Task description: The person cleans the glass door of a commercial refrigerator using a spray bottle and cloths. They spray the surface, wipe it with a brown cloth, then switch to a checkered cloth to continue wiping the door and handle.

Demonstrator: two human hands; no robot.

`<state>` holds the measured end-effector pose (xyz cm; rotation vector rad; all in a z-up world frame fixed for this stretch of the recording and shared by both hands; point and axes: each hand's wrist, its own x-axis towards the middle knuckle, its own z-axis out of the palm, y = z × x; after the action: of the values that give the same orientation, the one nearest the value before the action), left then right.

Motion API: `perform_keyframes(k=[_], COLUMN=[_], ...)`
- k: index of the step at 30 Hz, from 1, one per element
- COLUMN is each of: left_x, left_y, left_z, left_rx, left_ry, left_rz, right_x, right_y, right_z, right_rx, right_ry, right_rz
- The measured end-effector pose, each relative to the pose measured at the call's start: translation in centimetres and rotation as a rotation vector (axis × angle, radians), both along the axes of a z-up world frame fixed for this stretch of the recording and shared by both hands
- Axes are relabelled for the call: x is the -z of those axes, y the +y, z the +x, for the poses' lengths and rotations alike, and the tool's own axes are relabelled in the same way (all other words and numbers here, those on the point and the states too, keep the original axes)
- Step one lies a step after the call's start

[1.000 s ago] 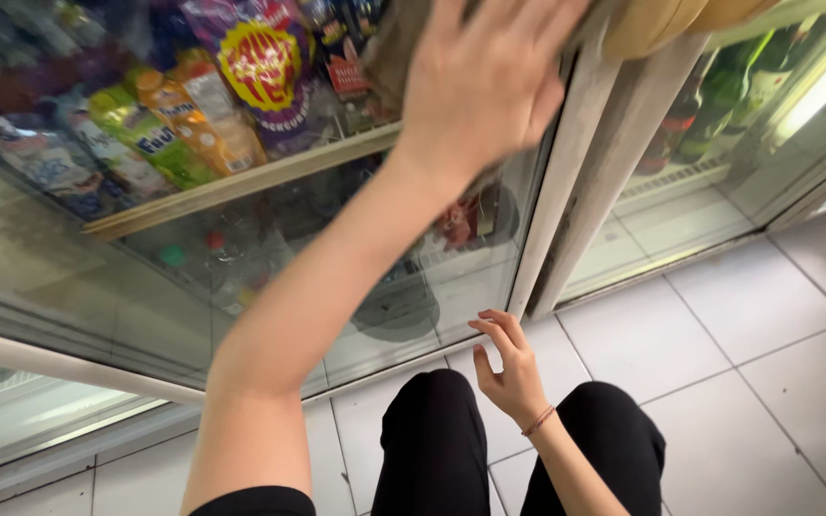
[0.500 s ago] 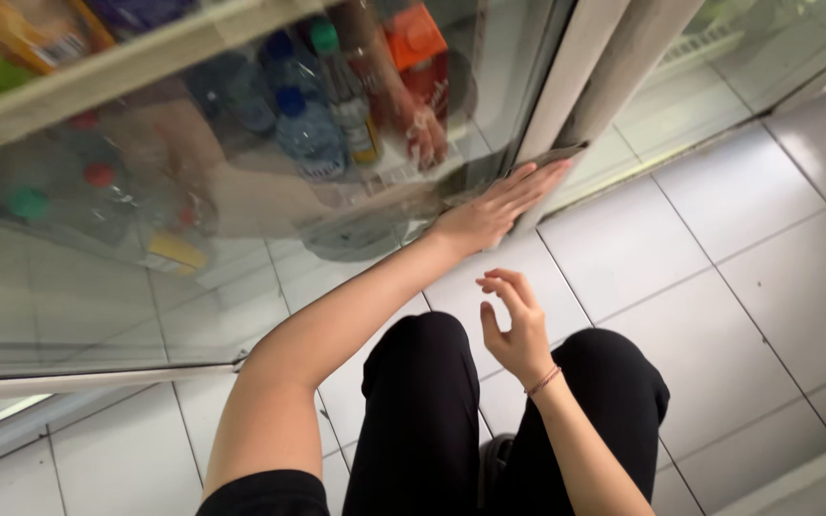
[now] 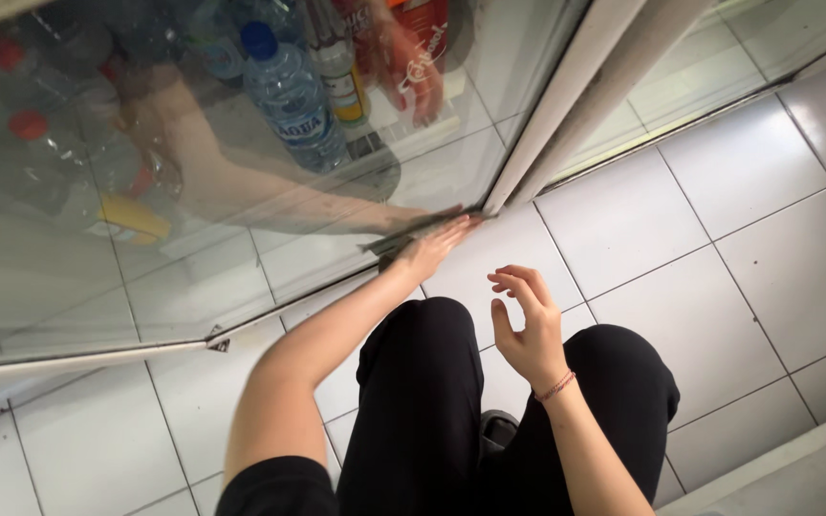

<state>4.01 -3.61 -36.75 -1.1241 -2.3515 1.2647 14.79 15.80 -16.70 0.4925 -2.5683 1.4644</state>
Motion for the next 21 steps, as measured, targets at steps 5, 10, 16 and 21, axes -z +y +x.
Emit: perform_keyframes(k=[5,10,16,21], left_x=[-14.7,-28.7,-27.4,-10.7], left_y=[-0.1,-0.4,-0.6,-2.8], left_z=[1.7,0.1,0.7,6.2], left_rx=[-0.145,-0.218,-0.407,-0.736], left_ry=[0.404,0.682,0.898,0.616], left_rz=[0.388,0.873,1.392,1.35], right_x=[1.1,2.4,3.4,3.1], right_y=[-0.5,-1.2,-2.6,-3.4], right_z=[-0.3,-0.5,-1.4,-1.7], right_rx=[-0.014,0.004,-0.012,-0.031], right_ry=[0.036,0.107,0.098,0.159], right_rz=[-0.016,-0.058,-0.052,0.008])
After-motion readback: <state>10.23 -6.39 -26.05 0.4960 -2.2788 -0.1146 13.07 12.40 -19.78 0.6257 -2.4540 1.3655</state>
